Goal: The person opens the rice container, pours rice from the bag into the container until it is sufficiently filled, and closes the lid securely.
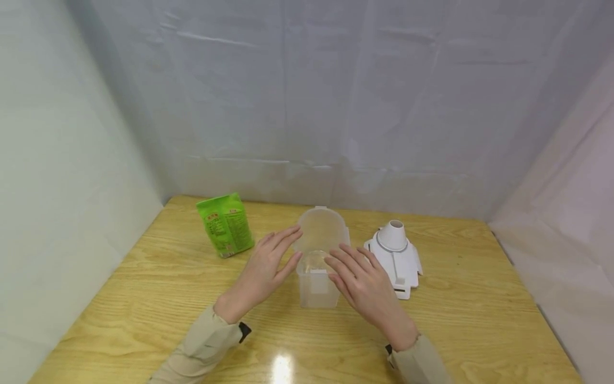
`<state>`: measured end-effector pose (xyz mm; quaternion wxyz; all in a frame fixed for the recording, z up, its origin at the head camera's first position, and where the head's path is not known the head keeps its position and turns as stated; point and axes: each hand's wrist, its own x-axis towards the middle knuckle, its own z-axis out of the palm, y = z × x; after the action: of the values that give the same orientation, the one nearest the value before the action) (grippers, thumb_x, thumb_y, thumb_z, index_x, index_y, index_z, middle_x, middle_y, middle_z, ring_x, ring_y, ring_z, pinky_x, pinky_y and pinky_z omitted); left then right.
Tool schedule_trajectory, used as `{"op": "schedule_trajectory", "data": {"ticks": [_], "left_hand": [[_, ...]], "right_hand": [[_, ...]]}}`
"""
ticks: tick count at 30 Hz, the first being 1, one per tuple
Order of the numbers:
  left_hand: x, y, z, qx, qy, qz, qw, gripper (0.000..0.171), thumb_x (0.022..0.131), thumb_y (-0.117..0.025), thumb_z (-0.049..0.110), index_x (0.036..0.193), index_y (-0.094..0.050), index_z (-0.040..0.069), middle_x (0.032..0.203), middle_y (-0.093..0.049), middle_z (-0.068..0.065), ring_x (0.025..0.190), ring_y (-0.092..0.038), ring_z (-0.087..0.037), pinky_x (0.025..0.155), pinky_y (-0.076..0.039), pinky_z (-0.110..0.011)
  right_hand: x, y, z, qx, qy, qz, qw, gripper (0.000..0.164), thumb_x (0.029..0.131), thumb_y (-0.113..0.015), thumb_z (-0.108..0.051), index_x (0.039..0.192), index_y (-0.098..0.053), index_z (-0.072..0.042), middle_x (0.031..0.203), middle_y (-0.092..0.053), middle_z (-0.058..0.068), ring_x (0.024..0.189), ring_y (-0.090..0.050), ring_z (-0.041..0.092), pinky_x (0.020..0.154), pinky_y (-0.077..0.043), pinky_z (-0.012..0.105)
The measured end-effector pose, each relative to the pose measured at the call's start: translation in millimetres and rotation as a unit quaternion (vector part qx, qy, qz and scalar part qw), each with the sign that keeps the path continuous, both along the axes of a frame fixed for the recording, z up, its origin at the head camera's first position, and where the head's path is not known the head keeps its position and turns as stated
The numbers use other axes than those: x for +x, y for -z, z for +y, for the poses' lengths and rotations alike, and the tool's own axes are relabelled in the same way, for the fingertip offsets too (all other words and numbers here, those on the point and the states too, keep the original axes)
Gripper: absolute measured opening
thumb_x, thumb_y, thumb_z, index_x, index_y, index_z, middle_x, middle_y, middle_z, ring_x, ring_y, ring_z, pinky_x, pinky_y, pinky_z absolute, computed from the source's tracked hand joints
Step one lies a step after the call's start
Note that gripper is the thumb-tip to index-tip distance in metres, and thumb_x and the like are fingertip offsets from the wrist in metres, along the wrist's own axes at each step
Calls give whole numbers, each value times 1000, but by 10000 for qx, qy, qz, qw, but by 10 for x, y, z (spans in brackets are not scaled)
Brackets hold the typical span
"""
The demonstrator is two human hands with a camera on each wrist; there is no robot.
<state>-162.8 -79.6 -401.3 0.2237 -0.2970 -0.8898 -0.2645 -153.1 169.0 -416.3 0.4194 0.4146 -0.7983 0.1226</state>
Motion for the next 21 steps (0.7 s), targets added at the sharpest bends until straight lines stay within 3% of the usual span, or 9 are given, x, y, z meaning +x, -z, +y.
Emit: {"op": "schedule_trajectory", "data": {"ticks": [21], "left_hand": [[21, 9, -3, 85, 28, -25, 10000, 45, 104, -58, 24, 142, -54, 0, 149, -52, -15, 133, -54, -31, 115, -36, -57]], "right_hand": [[15, 13, 9, -4, -49, -58, 10000, 46, 111, -38, -32, 117, -74, -4, 119, -72, 10, 117, -65, 32, 92, -52, 51]]}}
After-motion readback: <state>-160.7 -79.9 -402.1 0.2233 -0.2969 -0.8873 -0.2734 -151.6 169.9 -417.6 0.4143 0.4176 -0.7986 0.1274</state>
